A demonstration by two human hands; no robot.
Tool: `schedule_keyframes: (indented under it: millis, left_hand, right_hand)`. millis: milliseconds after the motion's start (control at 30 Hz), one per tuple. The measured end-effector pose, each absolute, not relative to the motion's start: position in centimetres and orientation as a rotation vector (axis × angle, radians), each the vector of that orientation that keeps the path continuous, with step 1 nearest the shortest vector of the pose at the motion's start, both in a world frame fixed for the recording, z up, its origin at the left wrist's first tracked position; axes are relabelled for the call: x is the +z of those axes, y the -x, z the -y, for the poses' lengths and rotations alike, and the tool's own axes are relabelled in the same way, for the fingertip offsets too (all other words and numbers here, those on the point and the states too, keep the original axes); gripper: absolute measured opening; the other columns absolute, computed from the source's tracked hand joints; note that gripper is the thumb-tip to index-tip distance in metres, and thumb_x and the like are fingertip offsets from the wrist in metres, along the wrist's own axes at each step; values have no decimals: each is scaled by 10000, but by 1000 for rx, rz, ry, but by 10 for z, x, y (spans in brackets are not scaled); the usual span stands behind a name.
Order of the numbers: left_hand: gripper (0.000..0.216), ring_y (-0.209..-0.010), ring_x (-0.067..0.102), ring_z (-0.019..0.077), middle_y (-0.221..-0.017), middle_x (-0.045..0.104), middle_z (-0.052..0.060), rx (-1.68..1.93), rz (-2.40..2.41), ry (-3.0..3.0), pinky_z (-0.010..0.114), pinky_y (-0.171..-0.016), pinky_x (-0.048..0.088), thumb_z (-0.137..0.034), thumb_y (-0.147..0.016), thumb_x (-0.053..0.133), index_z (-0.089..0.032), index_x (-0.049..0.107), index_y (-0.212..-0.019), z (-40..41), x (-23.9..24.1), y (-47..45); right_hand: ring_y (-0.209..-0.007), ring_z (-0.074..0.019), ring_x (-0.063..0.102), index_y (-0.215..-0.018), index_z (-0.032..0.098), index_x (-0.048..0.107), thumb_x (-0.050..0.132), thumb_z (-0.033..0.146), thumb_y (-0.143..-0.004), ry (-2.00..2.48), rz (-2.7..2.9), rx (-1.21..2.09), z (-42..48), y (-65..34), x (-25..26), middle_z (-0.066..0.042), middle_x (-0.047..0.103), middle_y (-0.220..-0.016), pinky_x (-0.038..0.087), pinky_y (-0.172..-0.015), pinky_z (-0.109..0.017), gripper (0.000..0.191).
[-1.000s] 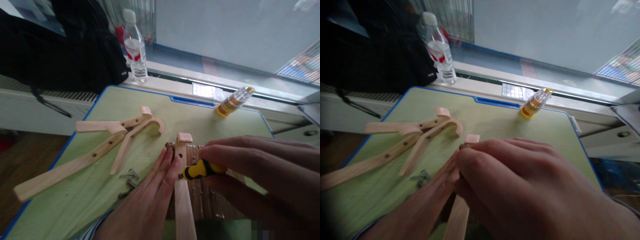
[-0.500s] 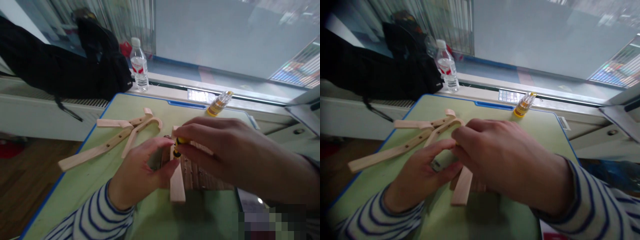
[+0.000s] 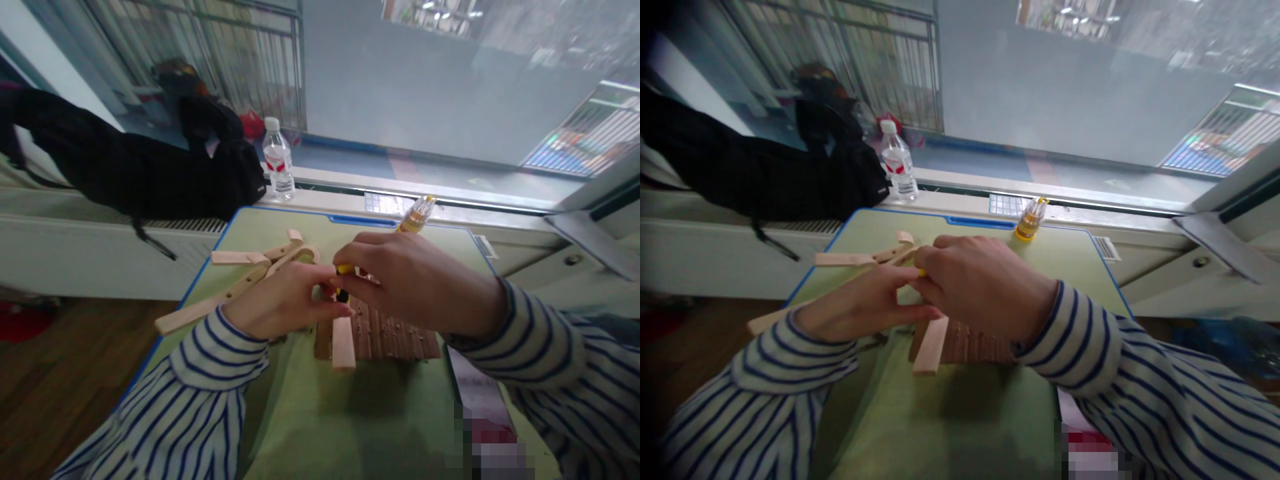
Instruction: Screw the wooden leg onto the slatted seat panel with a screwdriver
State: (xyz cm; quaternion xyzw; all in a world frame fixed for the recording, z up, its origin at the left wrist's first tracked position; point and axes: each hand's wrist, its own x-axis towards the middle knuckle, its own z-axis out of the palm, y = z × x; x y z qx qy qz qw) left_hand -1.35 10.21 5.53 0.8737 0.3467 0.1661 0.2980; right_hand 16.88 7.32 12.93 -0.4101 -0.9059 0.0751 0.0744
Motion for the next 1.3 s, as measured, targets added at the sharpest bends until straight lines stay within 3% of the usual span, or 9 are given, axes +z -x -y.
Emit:
schedule_keyframes:
  millis: [233,500,733,1300]
  left_hand:
    - [316,-692,576,145,-689,654,-3,321,-859,-2285,239,-679,417,-475,-755,613,-178,714,-798,-121,73,13]
    - [271,-670,562,130,-685,657,-11,315,-742,-2216,226,-657,402,-433,-759,617,-194,730,-815,-125,72,9]
    - [305,-675,562,126,-701,665,-14,241,-790,-2215,221,-641,378,-464,-782,596,-207,737,-868,-126,70,15]
    - [248,-572,462,88,-575,530,-46,293,-762,-2191,199,-525,294,-408,-771,616,-192,738,-760,-123,73,19]
  right_hand:
    - [-670,-101,490,-909,175,606,427,306,-911,1185,2726,271,-73,-173,135,-28,605,-818,294,-597,-261,222]
    - [-653,-104,486,-898,160,612,430,313,-913,1227,2758,209,-66,-176,138,-30,610,-805,272,-567,-263,238]
    - [-798,-132,546,-1107,181,591,430,301,-917,1218,2751,319,-62,-178,138,-46,621,-945,340,-660,-266,276]
    - [-735,-132,556,-977,157,621,467,322,-897,1279,2675,297,-63,-175,130,-38,642,-845,356,-649,-264,239]
